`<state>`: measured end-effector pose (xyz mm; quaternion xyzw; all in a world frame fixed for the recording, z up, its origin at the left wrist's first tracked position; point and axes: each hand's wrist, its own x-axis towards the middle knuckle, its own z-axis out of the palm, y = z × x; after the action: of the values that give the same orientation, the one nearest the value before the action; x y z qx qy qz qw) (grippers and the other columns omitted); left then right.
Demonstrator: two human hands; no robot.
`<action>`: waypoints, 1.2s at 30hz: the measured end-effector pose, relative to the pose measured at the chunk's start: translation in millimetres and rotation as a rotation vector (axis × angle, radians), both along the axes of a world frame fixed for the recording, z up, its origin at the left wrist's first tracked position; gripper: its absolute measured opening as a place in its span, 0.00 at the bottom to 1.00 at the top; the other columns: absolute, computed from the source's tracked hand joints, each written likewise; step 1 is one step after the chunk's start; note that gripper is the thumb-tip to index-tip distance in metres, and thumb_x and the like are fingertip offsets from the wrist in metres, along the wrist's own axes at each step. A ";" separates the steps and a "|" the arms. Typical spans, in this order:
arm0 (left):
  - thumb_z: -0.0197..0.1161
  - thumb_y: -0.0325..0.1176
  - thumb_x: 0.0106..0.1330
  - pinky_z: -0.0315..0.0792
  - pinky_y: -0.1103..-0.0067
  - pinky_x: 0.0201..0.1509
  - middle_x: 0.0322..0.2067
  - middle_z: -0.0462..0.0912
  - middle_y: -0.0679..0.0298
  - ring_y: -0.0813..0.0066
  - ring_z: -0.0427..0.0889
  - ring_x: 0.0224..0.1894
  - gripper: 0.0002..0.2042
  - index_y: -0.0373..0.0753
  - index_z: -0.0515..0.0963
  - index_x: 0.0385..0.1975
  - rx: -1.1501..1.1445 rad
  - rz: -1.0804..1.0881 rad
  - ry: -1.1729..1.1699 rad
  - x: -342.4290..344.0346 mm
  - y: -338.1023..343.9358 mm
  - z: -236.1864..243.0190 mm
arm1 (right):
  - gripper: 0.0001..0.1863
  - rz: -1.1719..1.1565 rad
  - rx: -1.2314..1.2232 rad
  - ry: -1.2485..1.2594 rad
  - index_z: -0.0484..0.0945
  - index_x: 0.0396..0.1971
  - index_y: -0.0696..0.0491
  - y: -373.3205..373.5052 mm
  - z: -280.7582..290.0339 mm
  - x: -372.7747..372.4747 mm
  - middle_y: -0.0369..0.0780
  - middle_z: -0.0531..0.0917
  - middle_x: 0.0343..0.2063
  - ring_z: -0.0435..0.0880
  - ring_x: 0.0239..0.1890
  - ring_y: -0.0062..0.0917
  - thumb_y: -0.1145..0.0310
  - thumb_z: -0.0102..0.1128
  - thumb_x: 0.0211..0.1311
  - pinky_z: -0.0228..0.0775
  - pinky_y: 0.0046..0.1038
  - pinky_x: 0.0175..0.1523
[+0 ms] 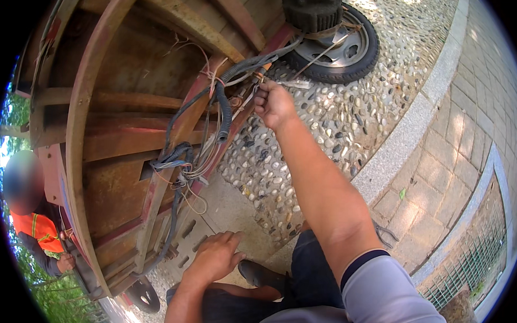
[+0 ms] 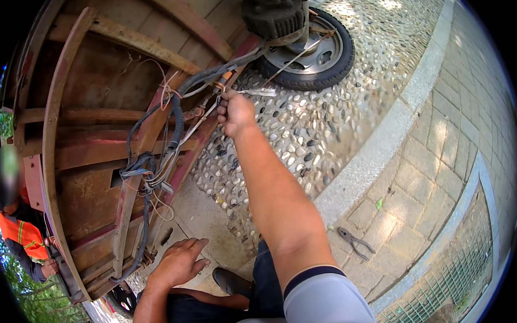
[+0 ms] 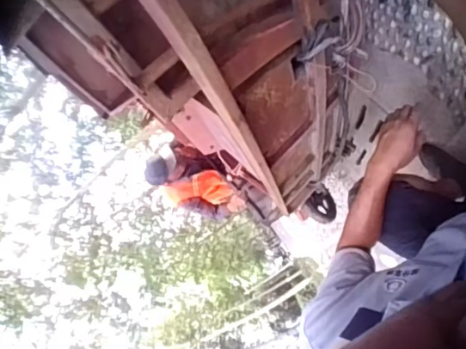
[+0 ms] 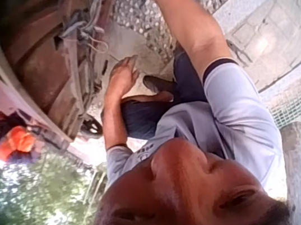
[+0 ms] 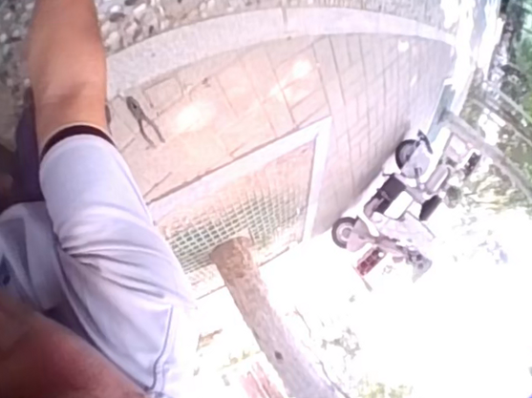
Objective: The person kneels beside a red three-wheeled utility vehicle and repairs its electrical system. They strip the insulation from wires using pliers, twist the exposed ends together, and secure the connections with electrical tape. The person also uses a knife to cut through the wire insulation and organizes the bundle of wires under the vehicle's body.
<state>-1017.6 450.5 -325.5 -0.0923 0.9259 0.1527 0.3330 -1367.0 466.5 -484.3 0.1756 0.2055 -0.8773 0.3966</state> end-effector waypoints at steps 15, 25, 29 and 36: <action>0.67 0.40 0.66 0.73 0.60 0.62 0.54 0.80 0.46 0.43 0.79 0.56 0.26 0.37 0.73 0.62 0.020 -0.006 -0.002 -6.0 -1.4 -1.8 | 0.05 0.048 0.347 0.271 0.77 0.29 0.56 15.9 20.1 12.7 0.36 0.77 0.24 0.71 0.20 0.19 0.73 0.61 0.64 0.55 0.23 0.21; 0.68 0.40 0.66 0.72 0.59 0.62 0.53 0.80 0.46 0.42 0.78 0.56 0.26 0.38 0.73 0.62 0.011 0.001 -0.010 -1.9 -2.1 -1.4 | 0.03 -0.100 0.313 0.098 0.76 0.32 0.55 0.9 24.3 13.7 0.35 0.75 0.26 0.72 0.21 0.19 0.73 0.60 0.66 0.58 0.23 0.21; 0.67 0.41 0.66 0.73 0.59 0.61 0.52 0.80 0.46 0.42 0.78 0.56 0.26 0.38 0.73 0.62 0.019 0.012 -0.026 -2.7 -2.4 0.6 | 0.03 -0.079 0.298 0.049 0.75 0.31 0.54 2.9 21.5 8.6 0.35 0.74 0.25 0.71 0.21 0.20 0.74 0.58 0.65 0.56 0.23 0.21; 0.67 0.40 0.66 0.73 0.59 0.60 0.51 0.80 0.46 0.43 0.79 0.55 0.26 0.37 0.73 0.61 0.019 0.005 0.003 1.0 -4.4 -0.3 | 0.08 0.048 0.196 0.091 0.67 0.25 0.48 7.2 10.4 -4.7 0.33 0.67 0.21 0.64 0.20 0.21 0.70 0.52 0.65 0.49 0.24 0.22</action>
<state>-1016.6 446.1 -325.8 -0.0914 0.9247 0.1623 0.3320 -1371.7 473.7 -473.9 0.1685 0.3124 -0.8504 0.3885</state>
